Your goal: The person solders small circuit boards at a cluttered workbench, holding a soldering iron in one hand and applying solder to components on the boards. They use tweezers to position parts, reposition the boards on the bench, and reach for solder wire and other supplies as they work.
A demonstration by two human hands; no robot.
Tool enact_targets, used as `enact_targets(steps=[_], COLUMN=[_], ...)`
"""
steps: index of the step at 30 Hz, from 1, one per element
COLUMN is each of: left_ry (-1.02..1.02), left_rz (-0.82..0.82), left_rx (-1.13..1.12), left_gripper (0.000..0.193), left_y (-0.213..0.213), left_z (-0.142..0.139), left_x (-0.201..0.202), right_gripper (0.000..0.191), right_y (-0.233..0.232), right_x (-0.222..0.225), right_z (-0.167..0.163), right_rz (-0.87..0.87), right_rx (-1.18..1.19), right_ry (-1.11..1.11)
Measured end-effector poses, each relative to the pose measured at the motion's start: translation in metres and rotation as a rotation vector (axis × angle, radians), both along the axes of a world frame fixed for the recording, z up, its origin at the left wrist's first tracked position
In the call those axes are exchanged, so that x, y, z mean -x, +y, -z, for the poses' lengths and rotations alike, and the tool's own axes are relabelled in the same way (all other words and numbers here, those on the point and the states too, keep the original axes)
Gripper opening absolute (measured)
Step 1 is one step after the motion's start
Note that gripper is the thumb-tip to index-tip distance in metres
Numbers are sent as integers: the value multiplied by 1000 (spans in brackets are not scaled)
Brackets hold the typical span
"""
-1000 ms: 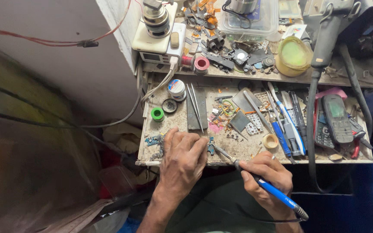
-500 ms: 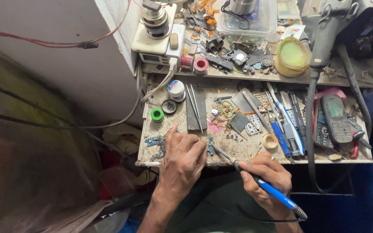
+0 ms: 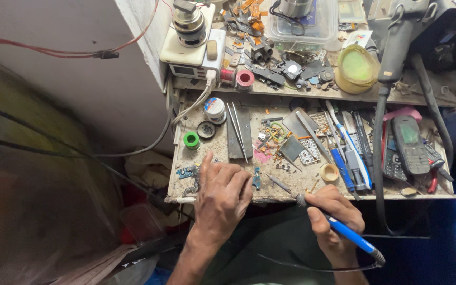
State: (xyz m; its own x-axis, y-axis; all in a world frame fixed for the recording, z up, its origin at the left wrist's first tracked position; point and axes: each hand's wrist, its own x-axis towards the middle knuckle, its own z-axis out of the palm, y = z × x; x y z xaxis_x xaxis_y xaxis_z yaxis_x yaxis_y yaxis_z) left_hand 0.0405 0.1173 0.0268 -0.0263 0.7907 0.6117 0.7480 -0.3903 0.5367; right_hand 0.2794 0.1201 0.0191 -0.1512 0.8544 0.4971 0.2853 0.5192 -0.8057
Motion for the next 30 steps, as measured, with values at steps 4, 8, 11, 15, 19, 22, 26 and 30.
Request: enact_targets(steps=[4, 8, 11, 15, 19, 22, 26, 30], left_ry=[-3, 14, 37, 32, 23, 34, 36, 36], left_rz=[-2, -6, -12, -5, 2, 2, 3, 2], left_rx=[-3, 10, 18, 33, 23, 29, 33, 34], left_gripper=[18, 17, 16, 16, 16, 15, 15, 14], left_y=[-1, -2, -2, -2, -3, -3, -2, -2], left_z=[1, 0, 0, -2, -2, -3, -3, -4], left_x=[0, -1, -1, -1, 0, 0, 0, 0], right_gripper=[22, 20, 19, 20, 20, 20, 21, 21], right_y=[-1, -2, -1, 0, 1, 4, 5, 4], right_x=[-3, -3, -1, 2, 5, 5, 7, 8], right_z=[6, 4, 0, -5, -7, -9, -11, -13], right_rz=[8, -2, -16, -24, -34, -34, -35, -32], right_rx=[4, 8, -1, -16, -27, -58, -98, -80], right_ry=[37, 7, -39, -94, -101, -166, -213, -209])
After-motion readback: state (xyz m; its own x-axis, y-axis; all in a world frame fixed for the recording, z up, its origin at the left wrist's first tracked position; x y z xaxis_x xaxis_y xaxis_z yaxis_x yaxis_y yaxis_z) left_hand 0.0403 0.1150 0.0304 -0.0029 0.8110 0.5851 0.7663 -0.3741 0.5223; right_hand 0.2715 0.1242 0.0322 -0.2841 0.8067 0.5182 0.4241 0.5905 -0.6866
